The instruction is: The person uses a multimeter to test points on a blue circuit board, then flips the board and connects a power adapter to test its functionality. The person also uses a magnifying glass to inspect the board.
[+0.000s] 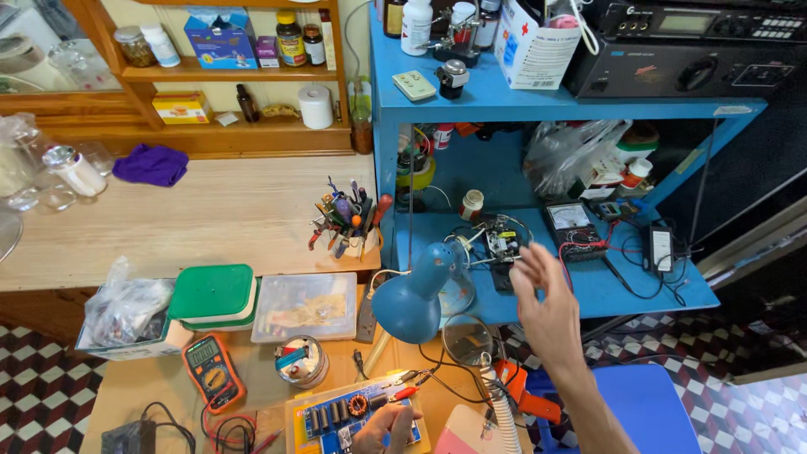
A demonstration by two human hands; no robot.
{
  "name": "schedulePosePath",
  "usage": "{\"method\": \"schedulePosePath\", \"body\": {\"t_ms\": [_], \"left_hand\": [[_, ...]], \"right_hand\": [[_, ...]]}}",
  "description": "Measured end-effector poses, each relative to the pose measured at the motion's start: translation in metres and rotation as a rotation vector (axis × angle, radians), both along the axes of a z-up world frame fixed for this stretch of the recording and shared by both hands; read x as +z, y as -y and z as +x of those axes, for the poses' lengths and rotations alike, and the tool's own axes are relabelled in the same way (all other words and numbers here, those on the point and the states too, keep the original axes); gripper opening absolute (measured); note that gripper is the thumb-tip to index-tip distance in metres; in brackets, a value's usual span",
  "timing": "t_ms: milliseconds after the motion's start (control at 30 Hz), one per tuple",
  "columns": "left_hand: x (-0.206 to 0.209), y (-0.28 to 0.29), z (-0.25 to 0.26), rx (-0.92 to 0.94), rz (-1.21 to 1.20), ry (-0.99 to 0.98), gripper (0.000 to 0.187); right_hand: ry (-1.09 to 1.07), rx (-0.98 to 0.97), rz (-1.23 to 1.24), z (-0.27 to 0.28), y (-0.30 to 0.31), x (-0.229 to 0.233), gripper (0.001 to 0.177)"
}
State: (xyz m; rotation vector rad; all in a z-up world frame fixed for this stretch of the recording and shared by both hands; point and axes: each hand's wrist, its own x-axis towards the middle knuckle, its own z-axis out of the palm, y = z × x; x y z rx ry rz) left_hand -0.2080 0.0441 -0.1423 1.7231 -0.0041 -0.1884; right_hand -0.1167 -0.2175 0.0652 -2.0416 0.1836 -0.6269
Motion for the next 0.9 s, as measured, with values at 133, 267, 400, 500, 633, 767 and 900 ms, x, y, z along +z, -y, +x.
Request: {"method": "schedulePosePath", "body": {"t_ms": [133,267,400,500,633,767,900], "left_hand": [[-0.034,-0.016,-0.03,0.155,0.102,0.042,0.033],[-0.079,-0.011,-0.046,0.485,-0.065,-0.106,0.028],[-0.095,0.033,-0.066,0.652,-0.267,-0.2,0.027],[-0.077,0.078,-0.078,0.607,-0.353,-0.18,0.031],[-0.036,0.122,-0.08,0.525,-0.273,-0.151,0.043],[-0.027,0.155,-0.081,0.532,-0.261,-0.112,0.047],[-0.044,0.169,-0.044,0.54,-0.136,-0.147,0.043]], "right_hand": [[0.14,0.076,0.05,0.054,0.037,0.016,0.046],[0.232,0.076,0.187,0.073,0.08,0.009,0.036],[-0.009,-0.021,0.383,0.063,0.121,-0.037,0.027],[-0.272,-0.035,0.311,0.036,0.133,-0.088,0.035],[-0.469,0.081,0.297,-0.002,0.135,-0.149,0.034],[-0.454,0.26,0.143,-0.01,0.134,-0.173,0.038],[-0.303,0.308,0.006,0.027,0.127,-0.13,0.047]]}}
